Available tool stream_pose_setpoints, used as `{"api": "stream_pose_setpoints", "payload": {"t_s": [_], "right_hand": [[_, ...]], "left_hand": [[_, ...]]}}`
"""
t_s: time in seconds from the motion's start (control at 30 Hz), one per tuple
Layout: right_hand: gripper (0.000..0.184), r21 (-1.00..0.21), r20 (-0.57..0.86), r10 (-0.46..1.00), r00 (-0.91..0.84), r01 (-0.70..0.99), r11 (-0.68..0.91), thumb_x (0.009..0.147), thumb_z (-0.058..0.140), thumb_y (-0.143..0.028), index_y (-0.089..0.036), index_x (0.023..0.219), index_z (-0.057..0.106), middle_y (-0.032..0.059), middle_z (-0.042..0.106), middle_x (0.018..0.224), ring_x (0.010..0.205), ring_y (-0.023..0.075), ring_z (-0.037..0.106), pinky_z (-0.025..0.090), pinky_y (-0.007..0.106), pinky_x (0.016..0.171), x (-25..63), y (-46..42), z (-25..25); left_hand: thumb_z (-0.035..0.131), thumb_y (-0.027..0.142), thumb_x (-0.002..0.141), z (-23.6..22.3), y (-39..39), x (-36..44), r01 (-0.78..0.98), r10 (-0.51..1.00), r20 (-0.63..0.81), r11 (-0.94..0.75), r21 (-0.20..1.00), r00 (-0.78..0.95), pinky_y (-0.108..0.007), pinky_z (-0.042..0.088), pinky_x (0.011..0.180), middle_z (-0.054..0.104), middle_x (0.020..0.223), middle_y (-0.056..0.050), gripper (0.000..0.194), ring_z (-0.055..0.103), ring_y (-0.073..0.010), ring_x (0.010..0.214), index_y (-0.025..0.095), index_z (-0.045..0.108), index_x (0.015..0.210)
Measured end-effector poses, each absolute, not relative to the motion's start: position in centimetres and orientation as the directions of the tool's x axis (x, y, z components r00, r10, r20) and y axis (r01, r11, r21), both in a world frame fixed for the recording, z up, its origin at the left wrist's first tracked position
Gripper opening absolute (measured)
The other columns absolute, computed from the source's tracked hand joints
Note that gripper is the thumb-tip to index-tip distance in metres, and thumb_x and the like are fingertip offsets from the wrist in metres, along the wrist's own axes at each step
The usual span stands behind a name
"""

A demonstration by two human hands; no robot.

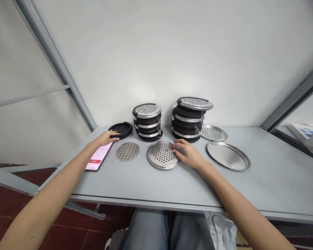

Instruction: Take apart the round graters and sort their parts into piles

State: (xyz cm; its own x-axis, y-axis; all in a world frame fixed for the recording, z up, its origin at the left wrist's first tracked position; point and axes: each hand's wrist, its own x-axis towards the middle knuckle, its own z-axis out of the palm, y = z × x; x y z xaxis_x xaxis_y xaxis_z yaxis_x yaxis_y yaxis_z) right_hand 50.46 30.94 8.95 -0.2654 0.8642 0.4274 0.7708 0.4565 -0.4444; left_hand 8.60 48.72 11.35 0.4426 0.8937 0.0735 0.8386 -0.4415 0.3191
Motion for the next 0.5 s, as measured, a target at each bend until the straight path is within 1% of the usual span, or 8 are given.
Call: {"api": "stream_pose_setpoints", "payload": {"t_s": [0.1, 0.23, 0.33, 0.4, 0.5], "right_hand": [[0.021, -0.438, 0.431, 0.860, -0.272, 0.771, 0.463, 0.088, 0.051, -0.026, -0.020, 0.099, 0.067, 0.0109, 0.059, 0.111, 0.099, 0.0231, 0.060, 0.050, 0.039, 0.091, 50.41, 30.91, 9.04], [0.021, -0.438, 0.425, 0.864, -0.269, 0.775, 0.456, 0.088, 0.051, -0.026, -0.020, 0.099, 0.067, 0.0106, 0.059, 0.111, 0.099, 0.0228, 0.060, 0.050, 0.038, 0.091, 50.41, 30.89, 9.01], [0.021, -0.438, 0.424, 0.866, -0.265, 0.777, 0.453, 0.088, 0.051, -0.026, -0.019, 0.100, 0.067, 0.0113, 0.059, 0.112, 0.101, 0.0234, 0.060, 0.050, 0.039, 0.092, 50.46, 30.93, 8.87], [0.021, -0.436, 0.433, 0.864, -0.259, 0.778, 0.452, 0.088, 0.052, -0.026, -0.019, 0.100, 0.067, 0.0117, 0.059, 0.114, 0.103, 0.0243, 0.059, 0.049, 0.040, 0.092, 50.50, 30.96, 8.77], [0.021, -0.434, 0.443, 0.860, -0.253, 0.779, 0.452, 0.087, 0.052, -0.026, -0.020, 0.100, 0.068, 0.0117, 0.059, 0.114, 0.104, 0.0250, 0.058, 0.049, 0.042, 0.092, 50.54, 31.01, 8.68]], "left_hand": [[0.053, 0.064, 0.078, 10.92, 48.41, 8.57, 0.848, 0.900, 0.100, -0.434, 0.304, 0.425, -0.035, 0.034, 0.109, 0.060, 0.132, -0.002, 0.058, 0.045, -0.0265, 0.131, 0.028, 0.064, 0.122], [0.053, 0.066, 0.077, 11.08, 47.96, 8.77, 0.862, 0.905, 0.118, -0.426, 0.276, 0.410, -0.035, 0.036, 0.108, 0.061, 0.130, -0.002, 0.059, 0.048, -0.0286, 0.129, 0.028, 0.066, 0.120], [0.051, 0.067, 0.078, 11.31, 47.79, 8.83, 0.847, 0.889, 0.112, -0.458, 0.269, 0.445, -0.036, 0.038, 0.105, 0.062, 0.130, -0.002, 0.064, 0.052, -0.0289, 0.124, 0.029, 0.060, 0.128], [0.046, 0.067, 0.080, 11.27, 47.89, 8.73, 0.826, 0.871, 0.107, -0.490, 0.278, 0.480, -0.038, 0.036, 0.108, 0.060, 0.131, -0.002, 0.065, 0.049, -0.0285, 0.127, 0.028, 0.058, 0.130], [0.045, 0.068, 0.079, 11.04, 48.29, 8.48, 0.814, 0.865, 0.102, -0.498, 0.300, 0.492, -0.036, 0.033, 0.110, 0.060, 0.132, -0.004, 0.066, 0.042, -0.0275, 0.134, 0.024, 0.063, 0.124]]}}
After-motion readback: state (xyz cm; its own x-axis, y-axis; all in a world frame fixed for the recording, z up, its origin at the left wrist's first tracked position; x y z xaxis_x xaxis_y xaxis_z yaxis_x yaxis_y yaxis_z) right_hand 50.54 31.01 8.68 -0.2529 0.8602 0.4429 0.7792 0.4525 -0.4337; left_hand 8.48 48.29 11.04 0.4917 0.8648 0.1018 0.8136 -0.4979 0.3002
